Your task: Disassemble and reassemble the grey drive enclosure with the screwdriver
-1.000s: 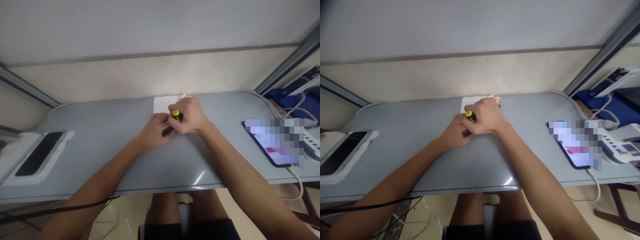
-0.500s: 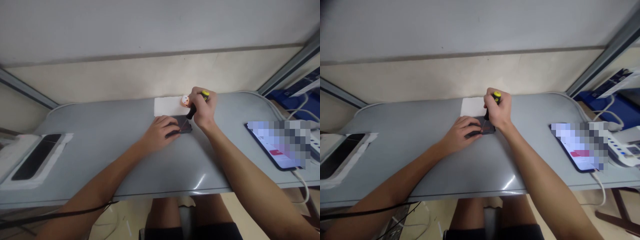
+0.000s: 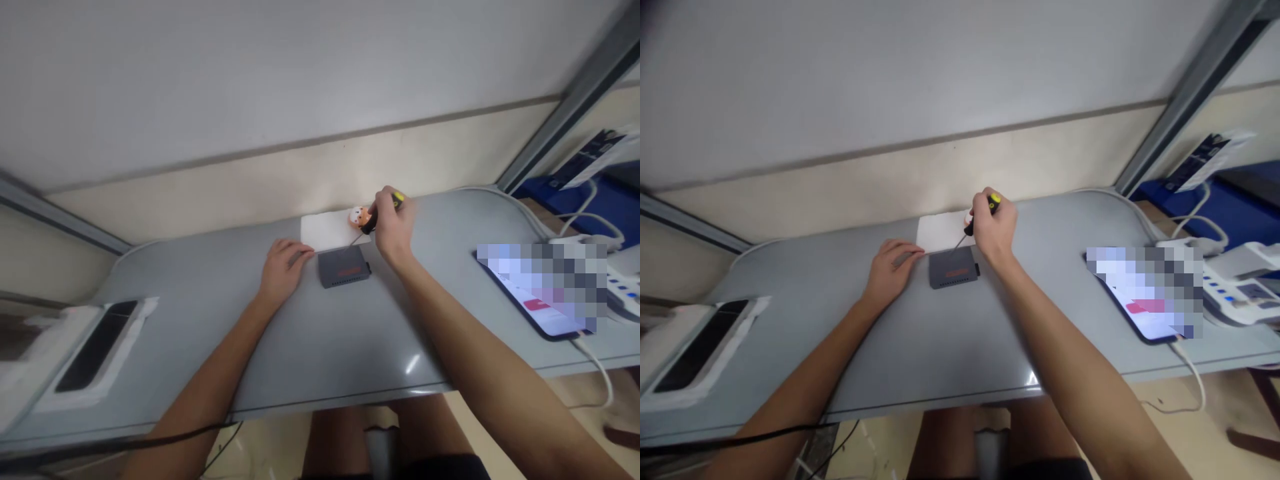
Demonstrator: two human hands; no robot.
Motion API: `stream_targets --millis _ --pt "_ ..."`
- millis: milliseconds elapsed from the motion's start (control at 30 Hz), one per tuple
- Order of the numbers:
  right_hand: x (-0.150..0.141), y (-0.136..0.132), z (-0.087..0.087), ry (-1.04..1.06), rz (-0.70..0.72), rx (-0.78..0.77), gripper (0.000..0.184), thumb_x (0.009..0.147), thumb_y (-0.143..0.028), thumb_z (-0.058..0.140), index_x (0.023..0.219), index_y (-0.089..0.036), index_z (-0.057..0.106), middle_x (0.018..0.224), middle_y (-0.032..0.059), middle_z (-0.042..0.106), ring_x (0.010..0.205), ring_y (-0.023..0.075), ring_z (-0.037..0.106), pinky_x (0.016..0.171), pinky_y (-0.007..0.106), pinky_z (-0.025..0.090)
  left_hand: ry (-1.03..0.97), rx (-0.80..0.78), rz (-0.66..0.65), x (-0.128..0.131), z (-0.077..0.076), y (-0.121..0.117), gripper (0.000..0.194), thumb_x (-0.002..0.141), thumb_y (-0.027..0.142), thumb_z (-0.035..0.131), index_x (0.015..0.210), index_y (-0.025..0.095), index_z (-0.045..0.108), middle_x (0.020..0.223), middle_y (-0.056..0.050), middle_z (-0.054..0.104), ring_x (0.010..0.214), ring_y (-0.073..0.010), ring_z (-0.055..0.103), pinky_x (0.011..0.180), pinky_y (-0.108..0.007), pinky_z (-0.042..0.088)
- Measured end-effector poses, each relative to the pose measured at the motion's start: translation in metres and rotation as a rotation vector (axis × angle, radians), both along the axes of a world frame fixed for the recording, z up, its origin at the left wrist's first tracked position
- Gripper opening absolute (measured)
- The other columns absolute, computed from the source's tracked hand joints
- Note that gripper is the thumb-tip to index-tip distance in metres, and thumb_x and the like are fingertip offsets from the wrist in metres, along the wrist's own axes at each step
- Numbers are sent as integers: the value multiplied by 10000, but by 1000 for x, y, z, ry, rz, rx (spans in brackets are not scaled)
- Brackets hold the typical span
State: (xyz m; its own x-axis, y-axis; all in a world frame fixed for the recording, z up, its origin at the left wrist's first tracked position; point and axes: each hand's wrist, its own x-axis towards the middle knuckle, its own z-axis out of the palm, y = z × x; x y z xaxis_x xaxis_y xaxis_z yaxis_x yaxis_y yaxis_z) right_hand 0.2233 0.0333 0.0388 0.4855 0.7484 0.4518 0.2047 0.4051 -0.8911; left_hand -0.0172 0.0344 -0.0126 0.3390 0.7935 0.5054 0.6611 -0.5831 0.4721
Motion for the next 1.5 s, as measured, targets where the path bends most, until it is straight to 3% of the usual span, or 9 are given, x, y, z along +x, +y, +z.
stream_targets --millis 300,500,700,833,967,1100,1200,1367,1500 --pt "7 10 -17 0 -12 -103 279 866 -305 499 601 -227 456 544 -49 442 572 126 436 591 282 335 173 -62 25 13 4 46 166 973 328 674 927 219 790 969 -66 746 1000 -253 614 1017 -493 465" --pt "10 11 -19 37 -33 -145 280 870 -318 495 605 -227 479 551 -38 482 581 139 458 586 286 346 218 -96 34 12 2 51 120 967 286 695 957 220 794 1032 -65 737 1034 -248 615 1029 -484 453" --pt "17 15 -28 -33 -96 -156 253 837 -308 501 598 -229 474 532 -48 425 553 134 417 551 282 320 177 -102 8 4 -6 36 205 1014 325 623 1118 214 759 1182 -75 737 1124 -257 611 1066 -466 463" --pt "20 16 -34 -59 -71 -146 244 819 -283 504 584 -237 455 513 -49 371 535 133 397 523 274 307 167 -77 69 14 15 14 287 1066 334 489 1155 192 722 1090 -92 713 1093 -251 613 1035 -422 479" --pt "22 15 -33 -93 -66 -128 244 806 -274 511 569 -235 468 509 -47 363 526 131 393 512 275 296 203 -272 85 40 38 -23 330 1065 474 462 1135 231 673 1060 -58 670 856 -205 651 836 -365 528" --pt "23 12 -30 -100 -31 -108 240 792 -272 508 558 -231 476 501 -52 348 492 120 383 490 276 268 307 -271 151 60 38 -52 401 1007 537 538 1235 215 605 1126 -114 605 918 -278 660 797 -408 546" --pt "22 9 -27 -112 53 -75 231 785 -253 505 558 -231 470 497 -54 342 471 115 372 477 275 248 267 -398 55 57 31 -53 405 996 492 570 1299 224 584 1203 -127 579 932 -274 674 801 -414 569" --pt "12 2 -25 -170 168 -28 260 800 -238 513 547 -228 452 497 -45 359 487 113 368 490 280 253 86 -504 -380 32 29 -28 547 919 314 726 1441 312 563 1321 -92 619 1180 -277 660 1058 -455 536" --pt "4 -2 -24 -229 168 -21 281 805 -237 526 543 -228 426 498 -45 344 498 111 347 500 288 239 -26 -567 -487 25 28 -16 506 944 153 593 1427 306 586 1364 -78 665 1193 -265 677 991 -443 580"
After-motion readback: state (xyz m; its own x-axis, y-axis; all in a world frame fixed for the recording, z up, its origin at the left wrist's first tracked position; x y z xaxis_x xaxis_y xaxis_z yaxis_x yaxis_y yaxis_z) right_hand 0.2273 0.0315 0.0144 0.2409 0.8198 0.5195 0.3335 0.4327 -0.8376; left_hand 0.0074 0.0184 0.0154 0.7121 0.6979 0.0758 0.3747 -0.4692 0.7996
